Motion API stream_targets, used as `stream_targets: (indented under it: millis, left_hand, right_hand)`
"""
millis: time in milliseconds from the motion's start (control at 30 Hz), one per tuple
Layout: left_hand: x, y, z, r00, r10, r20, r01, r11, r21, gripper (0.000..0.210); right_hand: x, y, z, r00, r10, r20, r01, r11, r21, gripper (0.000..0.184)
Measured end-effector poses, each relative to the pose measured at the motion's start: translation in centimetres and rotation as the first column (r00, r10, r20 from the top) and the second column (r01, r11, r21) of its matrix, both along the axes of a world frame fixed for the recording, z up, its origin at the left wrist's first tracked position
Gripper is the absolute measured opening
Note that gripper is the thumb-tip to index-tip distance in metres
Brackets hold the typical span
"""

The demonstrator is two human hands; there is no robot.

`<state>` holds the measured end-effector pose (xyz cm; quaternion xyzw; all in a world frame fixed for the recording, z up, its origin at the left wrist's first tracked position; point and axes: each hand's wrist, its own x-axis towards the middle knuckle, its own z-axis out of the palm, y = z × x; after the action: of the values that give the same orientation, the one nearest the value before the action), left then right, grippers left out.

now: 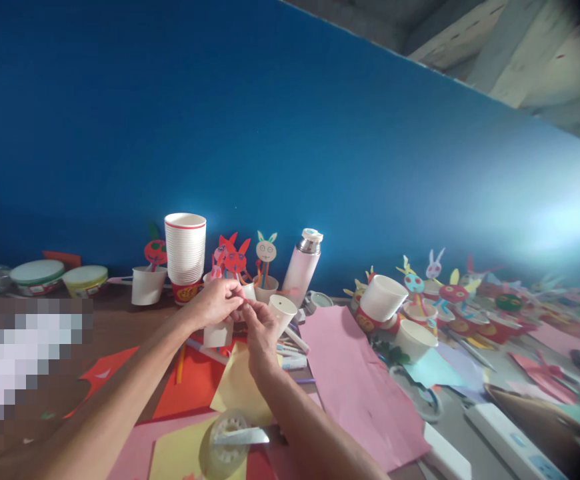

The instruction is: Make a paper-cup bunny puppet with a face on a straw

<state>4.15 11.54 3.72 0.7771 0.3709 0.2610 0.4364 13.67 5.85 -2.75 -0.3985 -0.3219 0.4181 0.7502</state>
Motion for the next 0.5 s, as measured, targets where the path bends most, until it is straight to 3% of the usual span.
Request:
stream_targets:
  millis: [500]
  left_hand:
    - [0.15,-0.08,-0.25,1.0,-0.011,-0.002,0.011,1.0,0.008,0.004]
  right_hand:
    - [0.23,0.16,-0.23,1.0,0.003,0.025,-0.003,1.0,0.0,0.024]
